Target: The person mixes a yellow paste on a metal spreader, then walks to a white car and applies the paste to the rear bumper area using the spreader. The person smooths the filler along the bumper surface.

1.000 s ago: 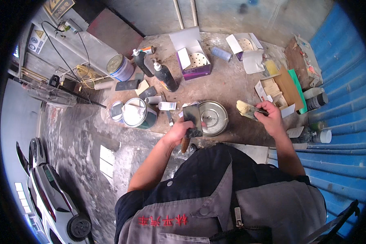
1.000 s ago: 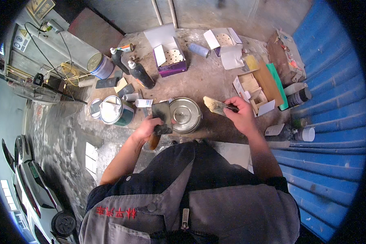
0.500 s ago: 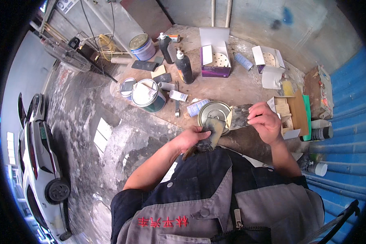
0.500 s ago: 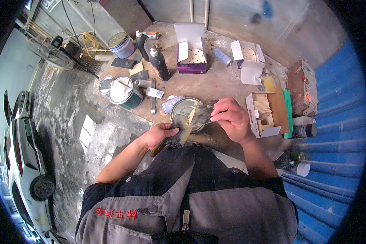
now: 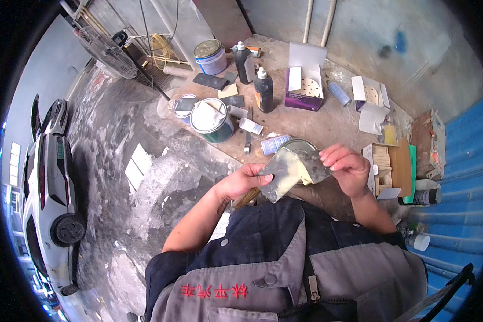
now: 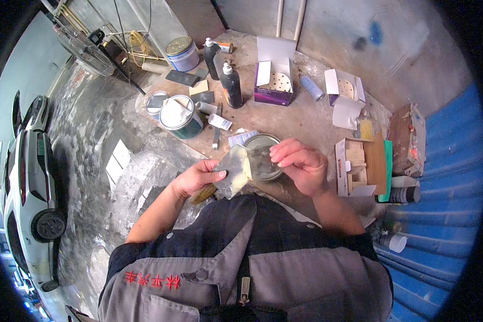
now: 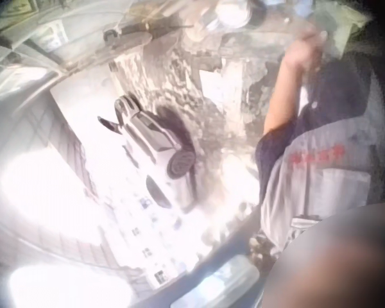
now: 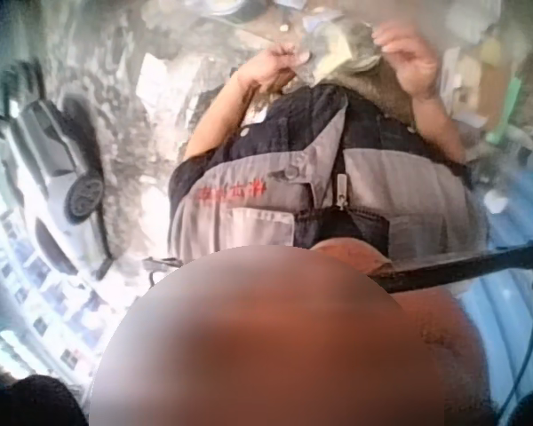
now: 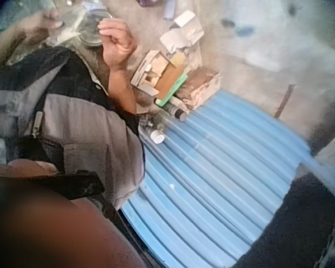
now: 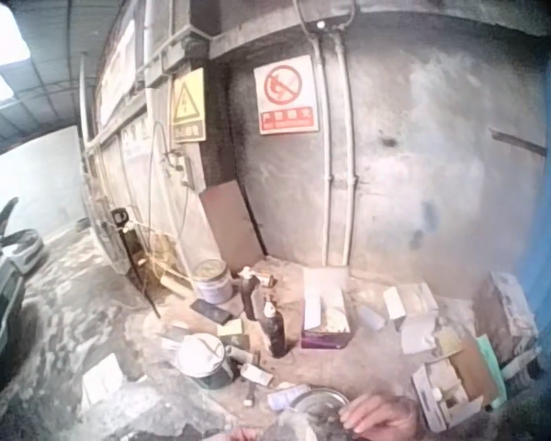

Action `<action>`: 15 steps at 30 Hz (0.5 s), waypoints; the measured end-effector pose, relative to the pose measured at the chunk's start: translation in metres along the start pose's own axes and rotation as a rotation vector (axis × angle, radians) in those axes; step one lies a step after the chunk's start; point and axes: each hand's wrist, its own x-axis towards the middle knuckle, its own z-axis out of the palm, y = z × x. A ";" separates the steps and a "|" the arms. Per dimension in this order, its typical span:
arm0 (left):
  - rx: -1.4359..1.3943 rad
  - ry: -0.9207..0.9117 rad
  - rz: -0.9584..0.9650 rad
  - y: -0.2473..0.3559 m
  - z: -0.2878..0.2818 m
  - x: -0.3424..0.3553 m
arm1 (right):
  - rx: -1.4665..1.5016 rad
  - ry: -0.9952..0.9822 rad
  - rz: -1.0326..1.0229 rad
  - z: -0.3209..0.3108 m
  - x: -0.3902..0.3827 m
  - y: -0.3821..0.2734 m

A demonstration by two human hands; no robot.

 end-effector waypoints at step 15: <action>0.098 -0.170 0.205 0.034 -0.088 -0.090 | -0.150 -0.214 -0.078 0.129 0.068 0.005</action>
